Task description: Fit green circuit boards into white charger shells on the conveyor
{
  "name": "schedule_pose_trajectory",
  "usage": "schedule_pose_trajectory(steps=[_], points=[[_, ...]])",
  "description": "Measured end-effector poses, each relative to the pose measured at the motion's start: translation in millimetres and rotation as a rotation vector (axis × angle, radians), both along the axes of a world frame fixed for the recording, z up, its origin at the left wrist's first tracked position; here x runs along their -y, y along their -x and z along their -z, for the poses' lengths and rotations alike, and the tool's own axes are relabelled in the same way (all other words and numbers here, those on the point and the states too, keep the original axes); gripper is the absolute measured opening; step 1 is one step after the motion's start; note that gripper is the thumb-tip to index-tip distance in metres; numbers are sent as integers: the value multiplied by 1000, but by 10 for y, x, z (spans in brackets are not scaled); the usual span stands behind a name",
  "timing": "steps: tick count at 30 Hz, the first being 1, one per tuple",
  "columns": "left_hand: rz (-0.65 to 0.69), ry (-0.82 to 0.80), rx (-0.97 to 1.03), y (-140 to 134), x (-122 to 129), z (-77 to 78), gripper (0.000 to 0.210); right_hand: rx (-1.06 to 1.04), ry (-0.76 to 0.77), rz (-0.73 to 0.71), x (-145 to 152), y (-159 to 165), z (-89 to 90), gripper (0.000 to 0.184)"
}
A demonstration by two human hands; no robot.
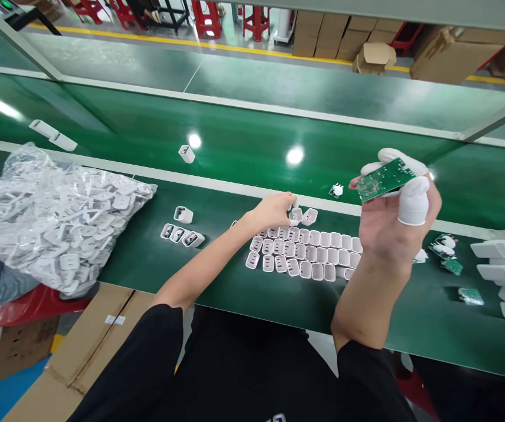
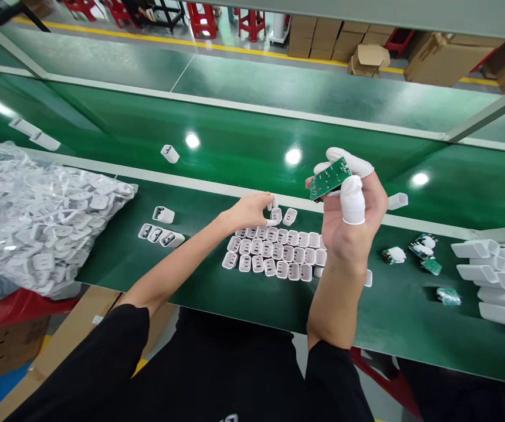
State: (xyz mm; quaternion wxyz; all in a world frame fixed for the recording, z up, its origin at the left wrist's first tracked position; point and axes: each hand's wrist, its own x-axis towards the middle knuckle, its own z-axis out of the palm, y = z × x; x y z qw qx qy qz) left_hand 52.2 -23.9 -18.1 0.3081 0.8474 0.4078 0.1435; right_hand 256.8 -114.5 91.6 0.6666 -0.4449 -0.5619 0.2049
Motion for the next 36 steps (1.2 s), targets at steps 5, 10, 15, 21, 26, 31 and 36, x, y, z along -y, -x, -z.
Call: schedule_pose_trajectory(steps=[5, 10, 15, 21, 26, 31, 36], points=[[34, 62, 117, 54, -9, -5, 35, -146, -50, 31, -30, 13, -19, 33], [20, 118, 642, 312, 248, -260, 44, -161, -104, -116, -23, 181, -22, 34], [38, -168, 821, 737, 619, -620, 66, -27, -125, -437, 65, 351, 32, 54], [48, -470, 797, 1041, 796, -880, 75, 78, -196, -602, 132, 582, 80, 68], [52, -531, 779, 1095, 832, -947, 79, 71, -225, -655, 143, 683, 65, 69], [70, -553, 794, 1093, 837, -973, 83, 81, -222, -620, 141, 684, 59, 70], [72, -574, 774, 1109, 836, -981, 81, 117, -234, -635, 137, 678, 53, 71]])
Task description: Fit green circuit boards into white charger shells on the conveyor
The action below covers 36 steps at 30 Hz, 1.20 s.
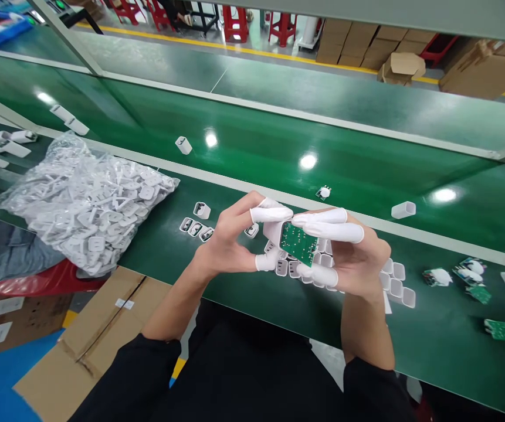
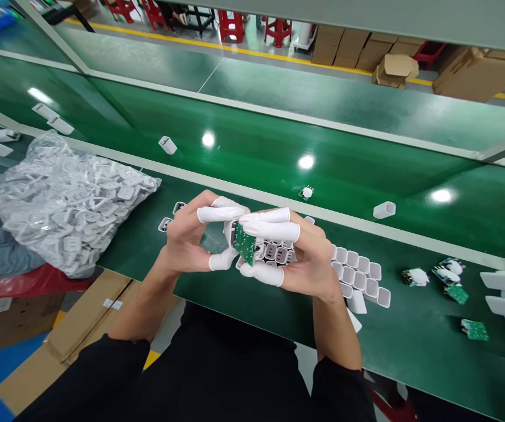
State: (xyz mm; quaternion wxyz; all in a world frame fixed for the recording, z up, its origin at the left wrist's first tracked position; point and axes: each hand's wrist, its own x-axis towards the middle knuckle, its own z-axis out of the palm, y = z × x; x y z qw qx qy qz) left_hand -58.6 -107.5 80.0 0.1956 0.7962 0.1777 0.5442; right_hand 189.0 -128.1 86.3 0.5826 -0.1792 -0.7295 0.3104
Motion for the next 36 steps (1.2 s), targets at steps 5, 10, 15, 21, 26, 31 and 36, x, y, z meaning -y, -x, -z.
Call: schedule_pose_trajectory(steps=[5, 10, 15, 21, 26, 31, 36], points=[[0, -3, -8, 6, 15, -12, 84, 32, -3, 17, 4, -3, -1, 69], [-5, 7, -13, -10, 37, -23, 85, 57, 0, 23, 16, -12, 4, 68], [-39, 18, -5, -10, 45, 25, 82, 63, -19, 41, 6, -10, 6, 69], [-44, 49, -21, -6, 30, 74, 77, 118, -25, 52, 4, -23, 45, 80], [-30, 63, 30, -35, 20, 103, 74, 213, -42, 143, 12, -11, 29, 72], [-4, 277, 108, -116, 90, 164, 66, 326, -85, 224, 11, -13, 2, 81], [-106, 540, 276, -242, 228, 226, 51, 436, -190, 311, 54, 2, 5, 87]])
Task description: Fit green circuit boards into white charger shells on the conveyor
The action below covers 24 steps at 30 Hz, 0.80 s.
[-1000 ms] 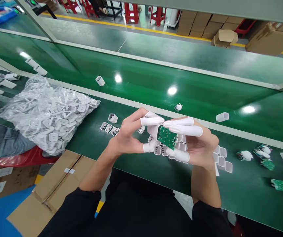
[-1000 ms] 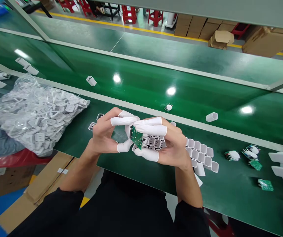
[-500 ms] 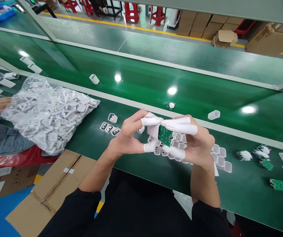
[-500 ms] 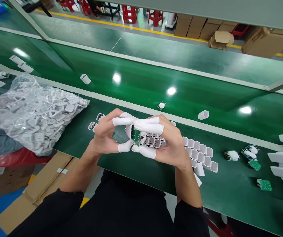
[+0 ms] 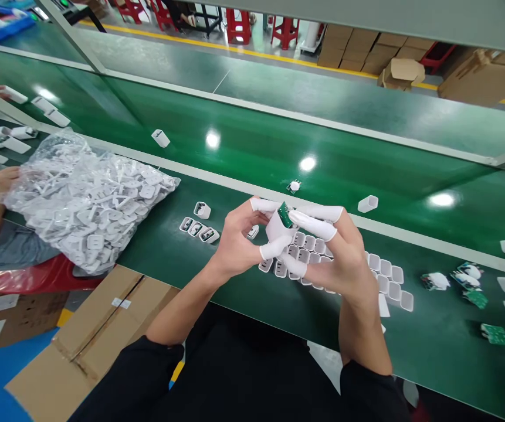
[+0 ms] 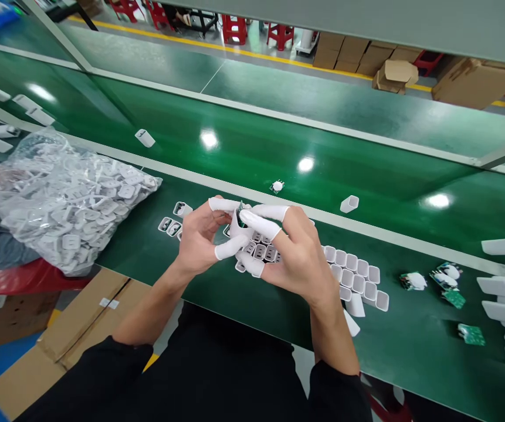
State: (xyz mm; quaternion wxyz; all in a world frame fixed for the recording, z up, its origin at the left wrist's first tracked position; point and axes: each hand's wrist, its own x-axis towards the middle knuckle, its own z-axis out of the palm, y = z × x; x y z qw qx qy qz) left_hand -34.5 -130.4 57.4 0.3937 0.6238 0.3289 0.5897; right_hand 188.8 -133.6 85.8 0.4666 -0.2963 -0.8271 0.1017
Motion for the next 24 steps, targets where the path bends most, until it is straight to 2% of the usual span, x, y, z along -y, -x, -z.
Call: schedule_pose_trajectory(steps=[2, 4, 6, 8, 11, 16, 20, 24], points=[[-26, 55, 9, 3, 37, -9, 50, 5, -3, 25, 3, 8, 9, 86], [11, 34, -1, 60, 37, -49, 61, -66, 26, -3, -20, 11, 23, 85], [118, -39, -15, 152, -3, -114, 83, -205, 91, -84, -63, 16, 43, 77], [232, -88, -45, 234, -67, -181, 95, -361, 194, -182, -113, 38, 67, 62], [289, -70, -85, 265, -147, -237, 83, -551, 373, -257, -164, 118, 120, 50], [240, 49, -19, 136, -158, -172, 61, -728, 576, -190, -173, 271, 228, 48], [189, 186, 43, 63, -142, -85, 53, -787, 651, -106, -173, 319, 264, 50], [196, 285, 171, -23, -109, 4, 53, -846, 671, -102, -182, 324, 259, 49]])
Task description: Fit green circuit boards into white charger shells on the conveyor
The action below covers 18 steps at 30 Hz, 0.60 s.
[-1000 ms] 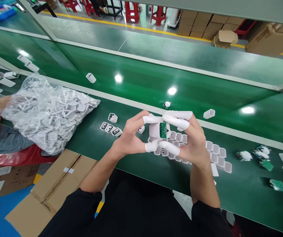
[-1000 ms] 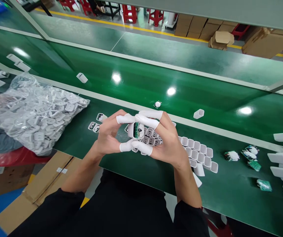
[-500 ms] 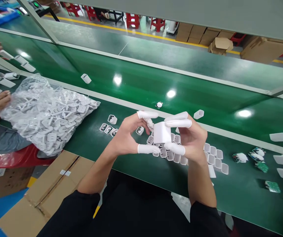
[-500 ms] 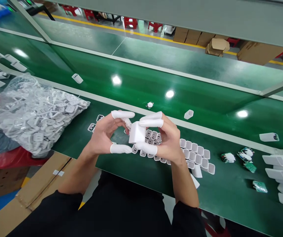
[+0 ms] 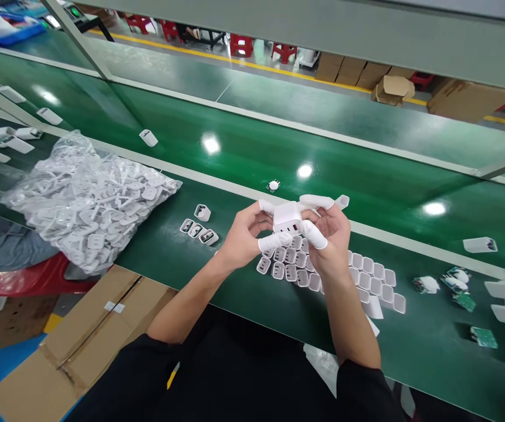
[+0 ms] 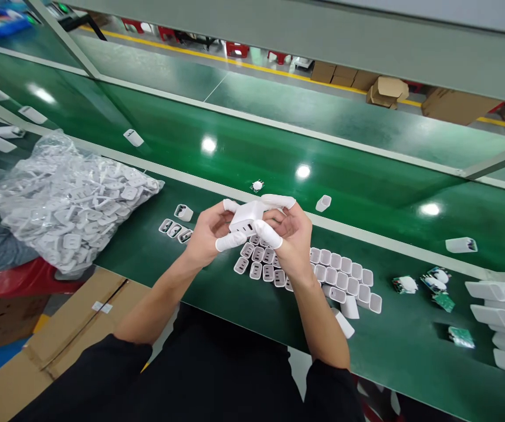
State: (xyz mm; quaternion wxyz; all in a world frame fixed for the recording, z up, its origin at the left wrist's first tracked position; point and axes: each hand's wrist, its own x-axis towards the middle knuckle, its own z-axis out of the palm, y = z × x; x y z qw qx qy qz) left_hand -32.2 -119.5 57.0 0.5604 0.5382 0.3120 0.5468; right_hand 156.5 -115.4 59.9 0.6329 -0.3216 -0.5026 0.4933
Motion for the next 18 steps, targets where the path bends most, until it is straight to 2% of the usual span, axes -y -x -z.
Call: schedule_pose_trajectory(steps=[3, 6, 12, 15, 18], points=[[8, 79, 131, -116, 83, 74, 54, 39, 25, -50, 0, -22, -27, 45], [-46, 143, 207, -243, 197, 135, 55, 136, 48, -100, 4, -74, -80, 40], [-214, 134, 214, -396, 311, 195, 67, 189, 75, -244, -7, -183, -203, 44], [-225, 110, 224, -431, 320, 212, 62, 142, 68, -366, -21, -203, -214, 43], [-217, 96, 171, -456, 349, 227, 57, 107, 91, -384, -28, -219, -194, 40]])
